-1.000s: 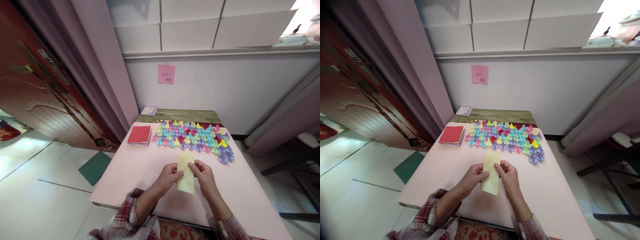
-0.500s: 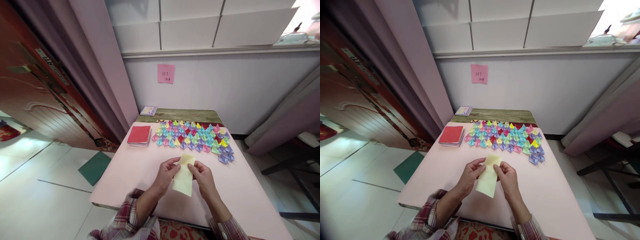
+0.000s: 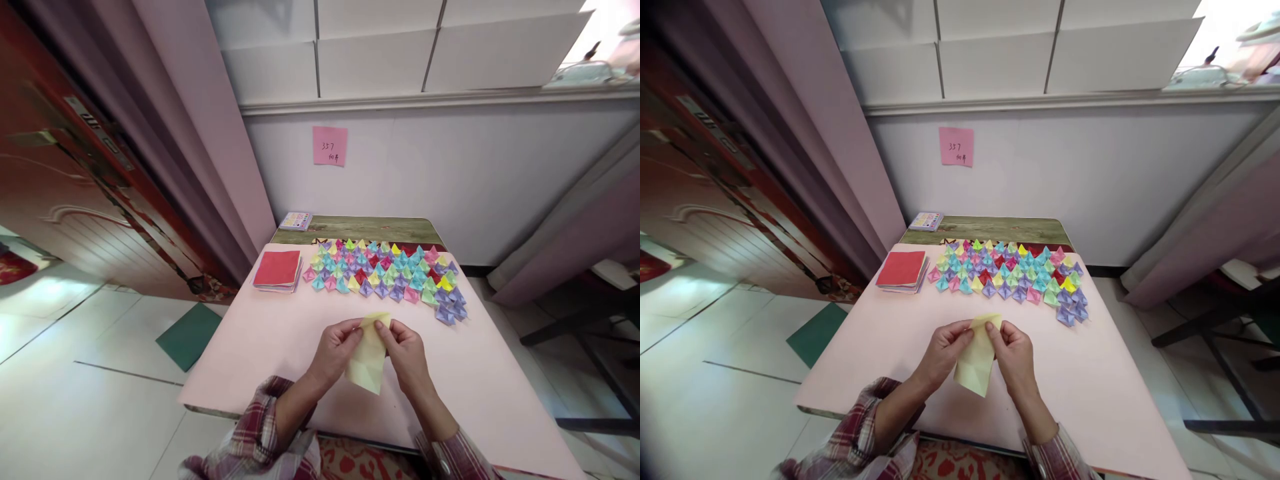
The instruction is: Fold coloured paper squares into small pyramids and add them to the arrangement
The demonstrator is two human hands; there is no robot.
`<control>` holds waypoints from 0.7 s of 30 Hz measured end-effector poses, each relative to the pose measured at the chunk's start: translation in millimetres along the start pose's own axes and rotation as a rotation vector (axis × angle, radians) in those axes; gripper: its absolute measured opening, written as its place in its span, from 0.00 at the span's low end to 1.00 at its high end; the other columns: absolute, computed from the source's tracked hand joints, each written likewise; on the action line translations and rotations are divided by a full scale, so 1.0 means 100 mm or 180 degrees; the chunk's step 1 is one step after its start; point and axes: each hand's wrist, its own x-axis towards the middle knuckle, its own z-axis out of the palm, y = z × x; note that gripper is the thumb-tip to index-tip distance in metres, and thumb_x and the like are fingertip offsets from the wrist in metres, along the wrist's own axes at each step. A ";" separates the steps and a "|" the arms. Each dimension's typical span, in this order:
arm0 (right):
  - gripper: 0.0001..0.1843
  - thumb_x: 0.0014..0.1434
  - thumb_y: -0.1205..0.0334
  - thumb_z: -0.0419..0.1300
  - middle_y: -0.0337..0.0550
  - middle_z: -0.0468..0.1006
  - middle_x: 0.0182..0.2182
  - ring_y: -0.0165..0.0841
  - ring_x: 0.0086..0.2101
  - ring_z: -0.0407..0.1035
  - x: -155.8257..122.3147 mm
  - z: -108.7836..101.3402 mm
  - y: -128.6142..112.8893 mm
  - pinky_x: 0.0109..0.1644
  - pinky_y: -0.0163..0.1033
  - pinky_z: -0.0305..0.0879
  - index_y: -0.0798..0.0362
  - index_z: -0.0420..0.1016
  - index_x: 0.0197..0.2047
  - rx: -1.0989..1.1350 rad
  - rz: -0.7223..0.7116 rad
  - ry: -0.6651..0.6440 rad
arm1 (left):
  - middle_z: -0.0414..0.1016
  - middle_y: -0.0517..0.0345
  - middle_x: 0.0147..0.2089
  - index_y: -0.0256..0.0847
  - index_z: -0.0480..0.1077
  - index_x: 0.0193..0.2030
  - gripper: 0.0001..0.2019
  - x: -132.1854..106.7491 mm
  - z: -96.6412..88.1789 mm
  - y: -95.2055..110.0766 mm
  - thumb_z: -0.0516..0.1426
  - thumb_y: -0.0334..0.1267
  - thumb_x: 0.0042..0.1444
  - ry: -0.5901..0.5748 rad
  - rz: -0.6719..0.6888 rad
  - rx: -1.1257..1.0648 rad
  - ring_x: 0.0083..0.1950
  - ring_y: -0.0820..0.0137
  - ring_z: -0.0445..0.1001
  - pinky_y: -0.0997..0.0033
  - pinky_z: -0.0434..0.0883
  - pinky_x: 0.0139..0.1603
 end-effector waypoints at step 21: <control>0.20 0.49 0.47 0.69 0.41 0.79 0.31 0.31 0.27 0.68 0.04 -0.03 -0.08 0.27 0.34 0.66 0.52 0.76 0.39 0.0226 -0.0082 -0.0004 | 0.79 0.45 0.31 0.30 0.76 0.41 0.31 0.06 -0.08 -0.01 0.56 0.62 0.54 0.0411 -0.1161 -0.0748 0.29 0.66 0.75 0.71 0.68 0.30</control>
